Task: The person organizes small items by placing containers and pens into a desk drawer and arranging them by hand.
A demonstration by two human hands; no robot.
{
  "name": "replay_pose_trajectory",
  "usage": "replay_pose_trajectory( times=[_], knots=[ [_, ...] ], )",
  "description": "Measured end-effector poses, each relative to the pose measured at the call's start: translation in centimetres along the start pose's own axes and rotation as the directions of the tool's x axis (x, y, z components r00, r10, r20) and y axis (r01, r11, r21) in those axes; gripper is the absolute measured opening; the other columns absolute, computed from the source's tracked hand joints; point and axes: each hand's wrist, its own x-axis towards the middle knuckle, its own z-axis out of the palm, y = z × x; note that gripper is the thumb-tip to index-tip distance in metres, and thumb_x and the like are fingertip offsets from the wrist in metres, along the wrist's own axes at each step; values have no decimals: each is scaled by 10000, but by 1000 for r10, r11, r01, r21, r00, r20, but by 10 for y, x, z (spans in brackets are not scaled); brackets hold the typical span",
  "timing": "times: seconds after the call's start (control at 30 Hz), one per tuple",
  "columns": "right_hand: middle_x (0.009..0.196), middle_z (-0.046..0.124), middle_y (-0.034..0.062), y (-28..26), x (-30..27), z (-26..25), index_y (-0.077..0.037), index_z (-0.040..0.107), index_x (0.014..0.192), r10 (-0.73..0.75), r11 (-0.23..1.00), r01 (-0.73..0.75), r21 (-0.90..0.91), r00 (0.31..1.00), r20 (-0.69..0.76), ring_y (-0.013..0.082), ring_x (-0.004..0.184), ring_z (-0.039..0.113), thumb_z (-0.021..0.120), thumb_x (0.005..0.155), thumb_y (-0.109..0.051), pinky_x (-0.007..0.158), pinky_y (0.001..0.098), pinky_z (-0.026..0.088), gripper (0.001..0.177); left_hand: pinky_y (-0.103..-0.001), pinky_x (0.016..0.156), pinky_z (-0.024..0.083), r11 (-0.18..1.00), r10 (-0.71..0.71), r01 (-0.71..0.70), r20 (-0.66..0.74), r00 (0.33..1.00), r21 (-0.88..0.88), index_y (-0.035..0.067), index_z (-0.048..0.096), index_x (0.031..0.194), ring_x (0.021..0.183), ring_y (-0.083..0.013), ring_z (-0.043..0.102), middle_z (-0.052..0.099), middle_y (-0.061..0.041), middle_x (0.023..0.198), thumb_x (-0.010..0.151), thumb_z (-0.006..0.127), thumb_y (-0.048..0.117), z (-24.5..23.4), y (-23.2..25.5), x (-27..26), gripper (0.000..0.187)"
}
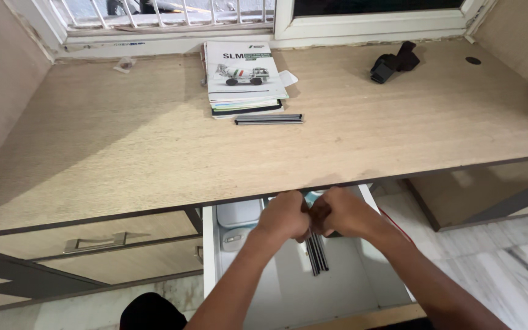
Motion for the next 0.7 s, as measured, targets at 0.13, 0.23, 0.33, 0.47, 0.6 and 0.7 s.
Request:
replay_pose_trajectory(
  times=[0.13, 0.23, 0.33, 0.47, 0.6, 0.7],
  knots=[
    [855, 818, 136, 1, 2, -15, 62, 792, 980, -96, 982, 80, 170, 991, 89, 198, 767, 780, 739, 712, 68, 716, 308, 623, 273, -378, 731, 630, 988, 30, -30, -1, 1000, -152, 8, 727, 940, 761, -281, 791, 768, -184, 793, 773, 645, 52, -23, 0, -5, 191],
    [878, 824, 164, 6, 12, -24, 85, 785, 1022, -171, 929, 124, 348, 979, 108, 209, 789, 780, 726, 728, 83, 735, 312, 631, 300, -365, 691, 643, 954, 59, -82, -87, 994, -287, 27, 746, 922, 706, -249, 803, 778, -144, 775, 771, 633, 52, -27, -4, 1, 190],
    [885, 817, 162, 7, 23, -33, 67, 773, 1072, -133, 923, 118, 366, 991, 18, 209, 799, 766, 721, 739, 86, 741, 321, 623, 338, -363, 673, 608, 941, 90, -201, -371, 924, -271, 57, 781, 869, 718, -239, 773, 782, -102, 786, 803, 746, 181, -25, -8, 11, 144],
    [893, 802, 144, 15, 38, -38, 82, 749, 1053, -88, 890, 160, 426, 979, -185, 193, 822, 759, 735, 776, 57, 760, 319, 613, 278, -355, 664, 596, 909, 68, -307, -627, 776, -282, 124, 780, 880, 696, -233, 770, 777, -79, 772, 808, 785, 228, -30, -17, 24, 126],
    [899, 786, 138, 33, 69, -42, 95, 744, 1043, -78, 830, 293, 475, 903, -422, 195, 831, 748, 734, 821, 25, 782, 301, 616, 233, -382, 707, 569, 915, 17, -329, -789, 614, -236, 125, 755, 871, 798, -236, 751, 786, -49, 825, 806, 757, 184, -40, -31, 42, 88],
    [901, 794, 122, 49, 93, -41, 60, 765, 1044, -78, 838, 363, 409, 819, -568, 164, 834, 761, 734, 825, 2, 768, 290, 622, 229, -398, 761, 563, 913, 55, -372, -855, 517, -166, 119, 751, 895, 867, -281, 734, 781, -76, 889, 775, 757, 140, -48, -44, 61, 123]
  ],
)
